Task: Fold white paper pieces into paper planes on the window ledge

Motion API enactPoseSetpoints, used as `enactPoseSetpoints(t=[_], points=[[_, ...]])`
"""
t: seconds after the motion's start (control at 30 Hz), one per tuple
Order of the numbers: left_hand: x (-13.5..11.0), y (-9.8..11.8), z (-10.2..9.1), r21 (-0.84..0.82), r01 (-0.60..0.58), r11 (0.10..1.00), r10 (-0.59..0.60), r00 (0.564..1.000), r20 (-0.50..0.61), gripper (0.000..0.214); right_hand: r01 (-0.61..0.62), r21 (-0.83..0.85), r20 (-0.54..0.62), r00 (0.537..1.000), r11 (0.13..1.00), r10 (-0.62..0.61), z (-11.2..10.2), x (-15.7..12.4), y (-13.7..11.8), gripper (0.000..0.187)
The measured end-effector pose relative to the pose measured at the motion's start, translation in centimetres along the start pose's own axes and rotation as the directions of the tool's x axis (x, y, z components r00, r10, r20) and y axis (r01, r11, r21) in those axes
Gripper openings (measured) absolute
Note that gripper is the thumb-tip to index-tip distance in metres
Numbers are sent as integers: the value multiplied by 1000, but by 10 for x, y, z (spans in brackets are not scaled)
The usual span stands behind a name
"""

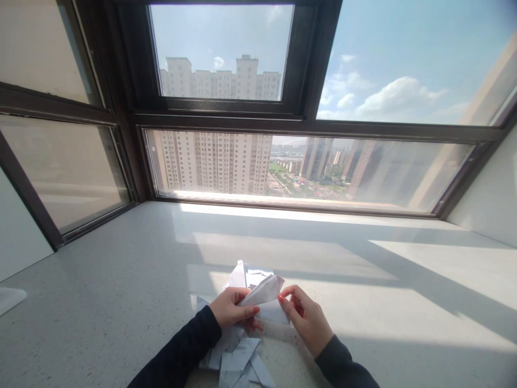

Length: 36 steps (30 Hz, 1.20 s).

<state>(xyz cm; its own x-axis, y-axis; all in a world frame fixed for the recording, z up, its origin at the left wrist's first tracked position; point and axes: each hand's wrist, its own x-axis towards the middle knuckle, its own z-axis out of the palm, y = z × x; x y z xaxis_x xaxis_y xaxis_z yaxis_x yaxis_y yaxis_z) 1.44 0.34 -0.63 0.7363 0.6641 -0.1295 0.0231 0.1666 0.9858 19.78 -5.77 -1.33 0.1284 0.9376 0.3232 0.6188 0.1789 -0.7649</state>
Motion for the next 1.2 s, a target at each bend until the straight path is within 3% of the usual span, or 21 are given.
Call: enactPoseSetpoints(t=[0.77, 1.07, 1.2], points=[[4, -6, -1, 20, -26, 999, 25, 997, 74, 43, 4, -20, 27, 1000, 1000, -3, 0, 0, -5, 24], [6, -9, 0, 18, -31, 999, 31, 999, 34, 43, 22, 67, -48, 999, 998, -19, 1, 0, 1, 23], [6, -8, 6, 34, -79, 996, 80, 996, -27, 43, -32, 121, -151, 987, 992, 50, 1, 2, 4, 39]])
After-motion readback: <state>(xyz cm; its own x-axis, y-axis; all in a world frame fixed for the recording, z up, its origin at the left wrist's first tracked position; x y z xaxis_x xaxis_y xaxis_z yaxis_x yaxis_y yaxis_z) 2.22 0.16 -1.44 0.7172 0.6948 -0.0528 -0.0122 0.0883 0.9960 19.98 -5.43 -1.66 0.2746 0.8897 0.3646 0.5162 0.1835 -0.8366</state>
